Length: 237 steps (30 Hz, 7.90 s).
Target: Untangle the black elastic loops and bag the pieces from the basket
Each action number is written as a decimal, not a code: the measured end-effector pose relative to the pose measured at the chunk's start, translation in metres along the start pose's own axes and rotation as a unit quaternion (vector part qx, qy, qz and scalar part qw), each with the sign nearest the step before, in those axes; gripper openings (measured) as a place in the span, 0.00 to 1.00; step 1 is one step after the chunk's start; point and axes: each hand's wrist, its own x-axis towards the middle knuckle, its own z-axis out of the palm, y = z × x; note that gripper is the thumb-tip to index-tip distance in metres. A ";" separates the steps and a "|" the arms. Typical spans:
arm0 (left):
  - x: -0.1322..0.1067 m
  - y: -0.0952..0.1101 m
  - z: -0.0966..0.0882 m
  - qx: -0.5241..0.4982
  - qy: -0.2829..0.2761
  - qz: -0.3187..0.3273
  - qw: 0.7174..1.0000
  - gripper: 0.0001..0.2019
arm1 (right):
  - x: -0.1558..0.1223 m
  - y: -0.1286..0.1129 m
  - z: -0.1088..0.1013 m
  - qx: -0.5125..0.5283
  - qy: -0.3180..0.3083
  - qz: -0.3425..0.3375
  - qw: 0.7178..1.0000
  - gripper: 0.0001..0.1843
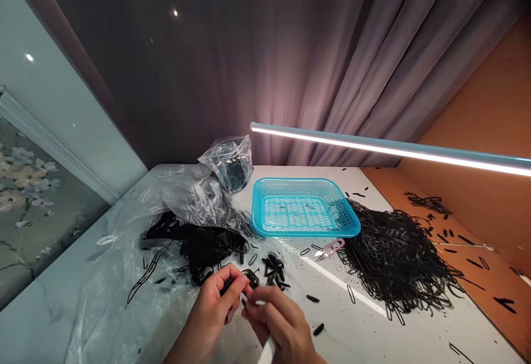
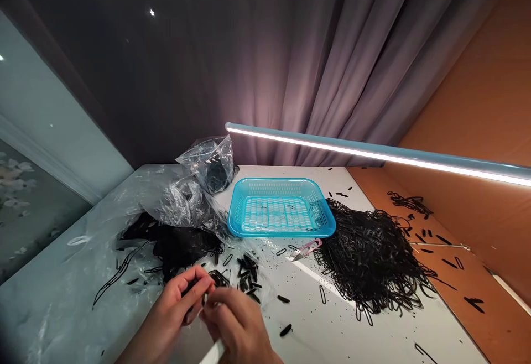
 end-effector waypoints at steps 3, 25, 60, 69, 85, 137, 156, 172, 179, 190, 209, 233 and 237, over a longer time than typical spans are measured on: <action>0.005 -0.006 -0.008 -0.041 -0.004 -0.024 0.999 0.15 | -0.005 0.011 -0.008 -0.023 0.004 0.019 1.000 0.15; -0.003 0.000 -0.002 -0.080 -0.093 -0.013 0.992 0.13 | 0.014 0.017 -0.015 0.051 -0.024 0.101 0.993 0.15; 0.001 -0.001 0.000 0.056 -0.053 0.086 0.993 0.13 | 0.027 0.009 -0.010 -0.046 0.007 0.149 0.988 0.07; -0.002 0.002 0.003 0.032 -0.011 -0.023 0.999 0.13 | 0.019 0.010 -0.024 0.110 0.039 0.191 0.975 0.07; 0.001 -0.001 0.003 -0.121 0.055 -0.038 0.990 0.14 | -0.004 0.000 -0.028 0.019 0.060 0.035 0.997 0.07; 0.006 0.017 -0.017 -0.262 0.042 -0.040 0.963 0.12 | 0.006 0.005 -0.012 0.523 -0.090 0.345 0.774 0.19; -0.005 0.007 -0.001 -0.284 -0.059 -0.139 0.947 0.12 | 0.014 0.008 -0.039 0.078 -0.035 0.223 0.971 0.07; -0.007 0.009 0.003 -0.068 -0.064 0.007 0.996 0.10 | 0.009 0.008 -0.024 0.260 0.001 0.244 0.934 0.07; -0.008 0.009 0.002 -0.033 -0.060 0.034 0.997 0.05 | 0.005 0.008 -0.024 0.161 -0.010 0.185 0.969 0.06; -0.008 0.007 0.002 0.025 -0.042 0.060 0.997 0.17 | 0.004 0.009 -0.023 0.232 -0.015 0.290 0.928 0.15; -0.005 -0.001 0.012 -0.066 0.060 0.125 0.988 0.22 | 0.017 0.001 -0.018 0.366 -0.018 0.363 0.857 0.21; -0.007 -0.007 0.012 -0.029 -0.003 0.082 0.996 0.30 | 0.010 0.008 -0.033 0.025 -0.082 0.004 0.996 0.08; -0.010 -0.007 0.011 -0.030 -0.032 0.082 0.996 0.29 | 0.015 0.002 -0.034 0.042 -0.088 -0.005 0.995 0.04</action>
